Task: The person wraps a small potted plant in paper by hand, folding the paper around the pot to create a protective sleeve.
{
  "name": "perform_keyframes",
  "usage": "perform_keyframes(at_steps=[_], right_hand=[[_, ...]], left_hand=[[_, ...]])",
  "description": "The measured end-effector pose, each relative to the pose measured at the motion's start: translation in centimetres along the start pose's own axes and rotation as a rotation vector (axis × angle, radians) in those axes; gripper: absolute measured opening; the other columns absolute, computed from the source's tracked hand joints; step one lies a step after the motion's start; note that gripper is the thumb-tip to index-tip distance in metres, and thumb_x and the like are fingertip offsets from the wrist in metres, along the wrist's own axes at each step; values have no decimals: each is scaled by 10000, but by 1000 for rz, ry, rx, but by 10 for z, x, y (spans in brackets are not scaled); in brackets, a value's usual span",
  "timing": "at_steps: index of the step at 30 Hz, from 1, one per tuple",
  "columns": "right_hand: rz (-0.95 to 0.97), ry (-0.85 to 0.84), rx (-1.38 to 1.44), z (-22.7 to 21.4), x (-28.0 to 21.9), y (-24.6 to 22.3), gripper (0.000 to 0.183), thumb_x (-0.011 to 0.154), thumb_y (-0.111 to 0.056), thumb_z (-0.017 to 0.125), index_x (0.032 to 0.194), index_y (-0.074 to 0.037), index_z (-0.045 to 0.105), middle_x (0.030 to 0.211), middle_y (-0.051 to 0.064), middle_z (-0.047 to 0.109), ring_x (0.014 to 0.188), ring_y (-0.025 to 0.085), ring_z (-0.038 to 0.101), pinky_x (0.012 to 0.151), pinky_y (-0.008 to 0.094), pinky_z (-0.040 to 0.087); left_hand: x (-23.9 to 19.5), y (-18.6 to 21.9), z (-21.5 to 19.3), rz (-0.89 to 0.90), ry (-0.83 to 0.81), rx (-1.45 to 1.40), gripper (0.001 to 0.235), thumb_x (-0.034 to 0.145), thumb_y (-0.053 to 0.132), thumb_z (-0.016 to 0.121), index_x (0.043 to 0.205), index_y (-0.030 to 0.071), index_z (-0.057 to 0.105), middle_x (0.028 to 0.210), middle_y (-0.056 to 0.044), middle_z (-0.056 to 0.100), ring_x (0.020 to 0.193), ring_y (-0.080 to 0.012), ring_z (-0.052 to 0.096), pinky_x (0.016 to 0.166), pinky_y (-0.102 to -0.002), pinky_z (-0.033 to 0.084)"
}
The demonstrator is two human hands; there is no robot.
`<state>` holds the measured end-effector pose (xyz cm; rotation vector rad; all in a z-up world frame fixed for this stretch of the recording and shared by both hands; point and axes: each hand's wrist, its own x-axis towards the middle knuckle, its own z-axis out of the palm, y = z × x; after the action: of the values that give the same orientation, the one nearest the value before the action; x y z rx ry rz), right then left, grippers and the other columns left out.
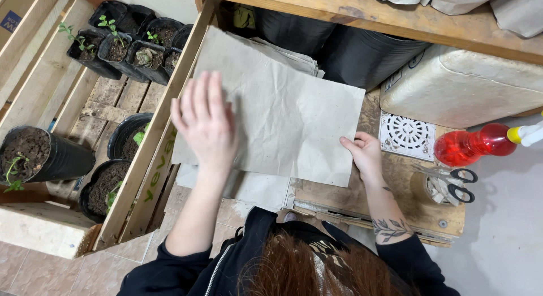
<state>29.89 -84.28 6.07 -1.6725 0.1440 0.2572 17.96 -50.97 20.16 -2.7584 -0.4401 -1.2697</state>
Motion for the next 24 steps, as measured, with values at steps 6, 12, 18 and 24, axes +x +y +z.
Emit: perform_keyframes(at_steps=[6, 12, 18, 24], right_hand=[[-92, 34, -272, 6, 10, 7, 296, 851, -194, 856, 1097, -80, 736, 749, 44, 716, 597, 126, 681, 542, 273, 576], [-135, 98, -446, 7, 22, 18, 134, 890, -242, 810, 975, -148, 768, 672, -11, 694, 580, 60, 601, 589, 221, 508], [-137, 97, -481, 7, 23, 19, 93, 896, -254, 803, 904, -170, 763, 654, -22, 685, 561, 41, 587, 577, 196, 472], [-160, 72, -495, 5, 28, 20, 102, 905, -245, 790, 918, -150, 756, 657, -20, 676, 555, 40, 577, 562, 193, 454]], left_hand=[[-55, 88, 59, 164, -575, -439, 706, 978, 458, 595, 1566, 119, 402, 1587, -151, 431, 1482, -342, 381, 1201, -616, 217], [-82, 93, 107, 200, -755, -362, 849, 946, 712, 435, 1602, 180, 340, 1678, -76, 322, 1552, -283, 284, 1235, -640, 153], [-69, 59, 106, 60, -904, -338, 847, 965, 740, 352, 1637, 235, 259, 1720, -34, 230, 1587, -264, 190, 1245, -653, 84], [-62, 11, 114, -123, -898, -236, 859, 972, 746, 342, 1653, 237, 224, 1732, -35, 202, 1596, -260, 164, 1252, -635, 61]])
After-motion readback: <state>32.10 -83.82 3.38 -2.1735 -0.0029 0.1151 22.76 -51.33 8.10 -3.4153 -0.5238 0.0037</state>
